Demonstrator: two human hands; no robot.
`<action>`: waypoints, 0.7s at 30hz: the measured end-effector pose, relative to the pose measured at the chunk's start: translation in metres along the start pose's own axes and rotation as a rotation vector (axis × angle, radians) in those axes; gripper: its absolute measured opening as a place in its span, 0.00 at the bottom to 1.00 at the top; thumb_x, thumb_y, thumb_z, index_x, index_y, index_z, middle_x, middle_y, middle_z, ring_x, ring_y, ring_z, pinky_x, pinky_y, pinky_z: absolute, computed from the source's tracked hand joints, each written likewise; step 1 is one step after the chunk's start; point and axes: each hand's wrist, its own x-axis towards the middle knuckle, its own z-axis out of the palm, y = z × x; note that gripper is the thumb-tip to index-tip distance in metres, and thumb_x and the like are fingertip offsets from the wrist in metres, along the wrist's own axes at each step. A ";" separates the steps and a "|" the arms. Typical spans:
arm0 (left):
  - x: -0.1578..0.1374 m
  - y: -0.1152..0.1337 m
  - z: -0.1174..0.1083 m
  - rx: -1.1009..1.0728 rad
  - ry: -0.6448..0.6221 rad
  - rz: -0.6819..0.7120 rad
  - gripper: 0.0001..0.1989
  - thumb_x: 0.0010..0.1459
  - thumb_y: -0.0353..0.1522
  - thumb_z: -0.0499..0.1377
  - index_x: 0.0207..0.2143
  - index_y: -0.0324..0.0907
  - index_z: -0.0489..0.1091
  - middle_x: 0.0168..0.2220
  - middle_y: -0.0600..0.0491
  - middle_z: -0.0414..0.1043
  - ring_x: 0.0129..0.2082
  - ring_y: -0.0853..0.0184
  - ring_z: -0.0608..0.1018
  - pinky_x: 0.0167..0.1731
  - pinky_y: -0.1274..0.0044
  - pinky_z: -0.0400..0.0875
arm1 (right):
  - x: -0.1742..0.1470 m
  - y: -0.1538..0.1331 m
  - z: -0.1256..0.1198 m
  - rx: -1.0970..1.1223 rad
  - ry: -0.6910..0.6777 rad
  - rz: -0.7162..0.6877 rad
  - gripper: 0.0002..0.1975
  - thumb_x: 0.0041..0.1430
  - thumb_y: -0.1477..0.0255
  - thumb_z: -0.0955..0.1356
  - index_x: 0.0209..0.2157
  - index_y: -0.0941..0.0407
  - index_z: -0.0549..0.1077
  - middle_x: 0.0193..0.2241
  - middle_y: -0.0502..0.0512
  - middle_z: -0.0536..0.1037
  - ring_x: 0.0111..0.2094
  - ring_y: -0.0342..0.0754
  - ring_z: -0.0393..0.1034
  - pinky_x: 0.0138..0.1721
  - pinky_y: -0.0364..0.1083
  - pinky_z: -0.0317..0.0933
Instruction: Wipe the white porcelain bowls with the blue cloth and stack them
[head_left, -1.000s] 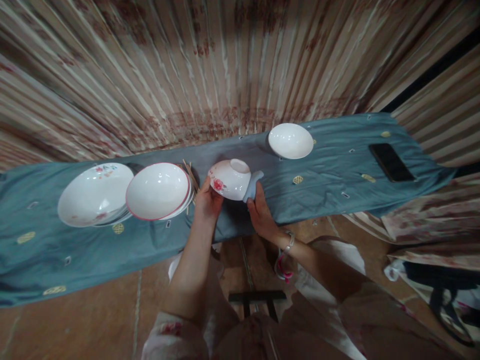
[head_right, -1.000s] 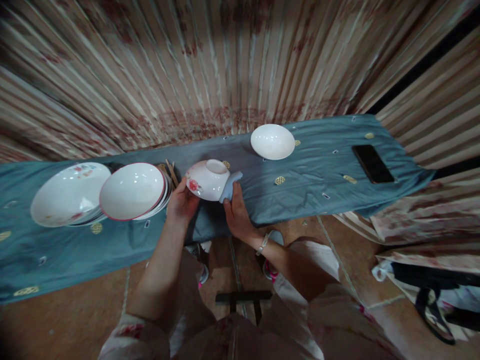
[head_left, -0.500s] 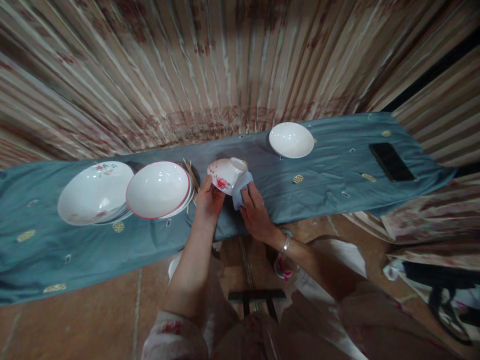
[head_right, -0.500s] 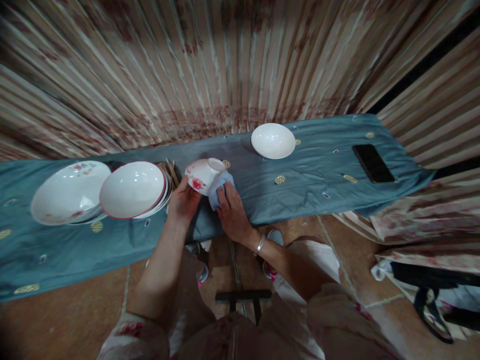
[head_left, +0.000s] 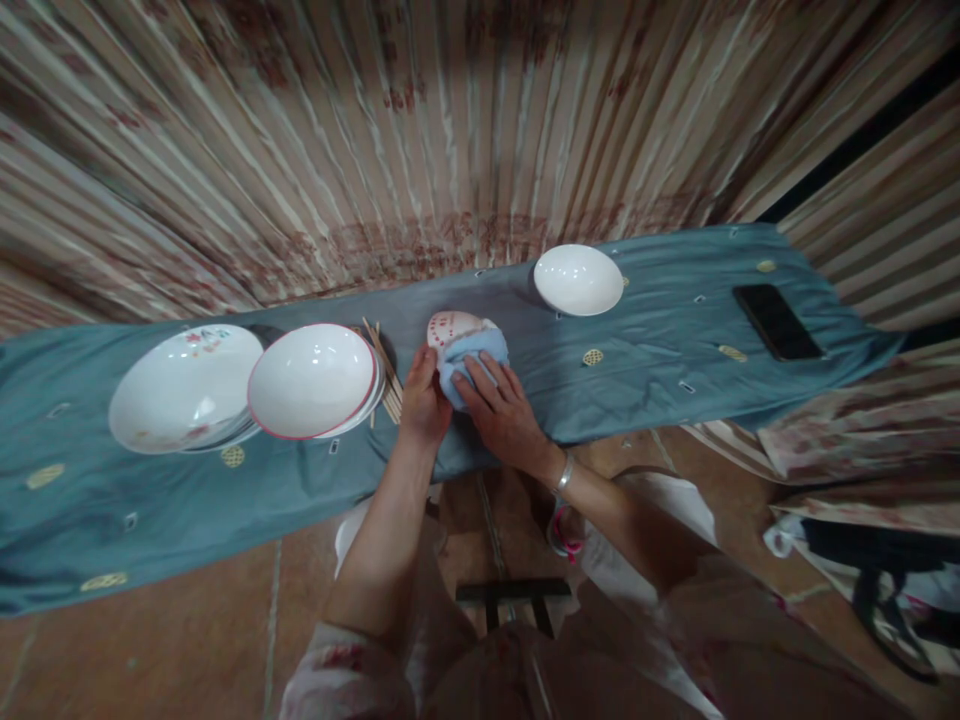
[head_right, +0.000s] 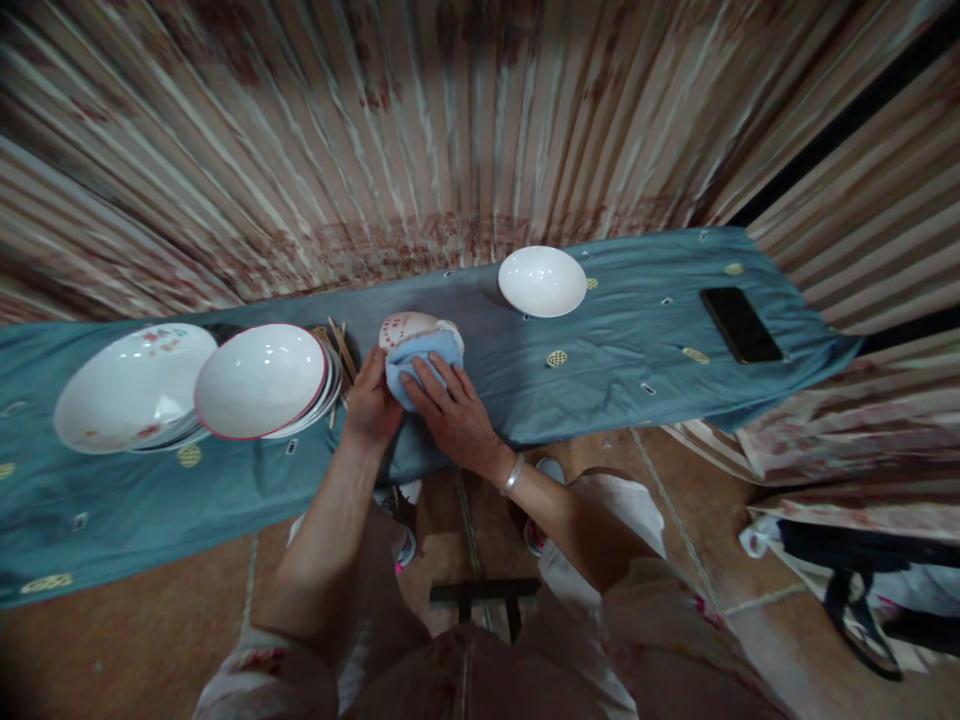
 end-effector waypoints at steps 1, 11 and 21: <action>-0.001 0.000 0.001 -0.004 -0.007 0.006 0.08 0.65 0.29 0.56 0.36 0.41 0.76 0.35 0.53 0.80 0.35 0.71 0.81 0.44 0.81 0.73 | 0.001 0.000 -0.001 -0.004 0.001 -0.005 0.26 0.70 0.76 0.59 0.68 0.52 0.60 0.69 0.58 0.60 0.73 0.54 0.43 0.71 0.61 0.45; -0.007 0.004 0.013 -0.002 0.059 -0.078 0.19 0.69 0.41 0.51 0.34 0.41 0.76 0.36 0.50 0.81 0.49 0.67 0.80 0.49 0.81 0.73 | 0.020 -0.005 -0.016 0.004 -0.018 0.013 0.25 0.69 0.74 0.60 0.66 0.52 0.62 0.69 0.58 0.62 0.72 0.55 0.46 0.71 0.62 0.41; -0.014 0.004 0.022 -0.016 0.024 -0.079 0.21 0.71 0.41 0.47 0.51 0.43 0.75 0.45 0.50 0.82 0.60 0.66 0.74 0.60 0.76 0.67 | 0.036 -0.005 -0.027 0.027 0.019 0.073 0.25 0.70 0.69 0.60 0.66 0.53 0.61 0.69 0.57 0.60 0.72 0.56 0.45 0.72 0.64 0.33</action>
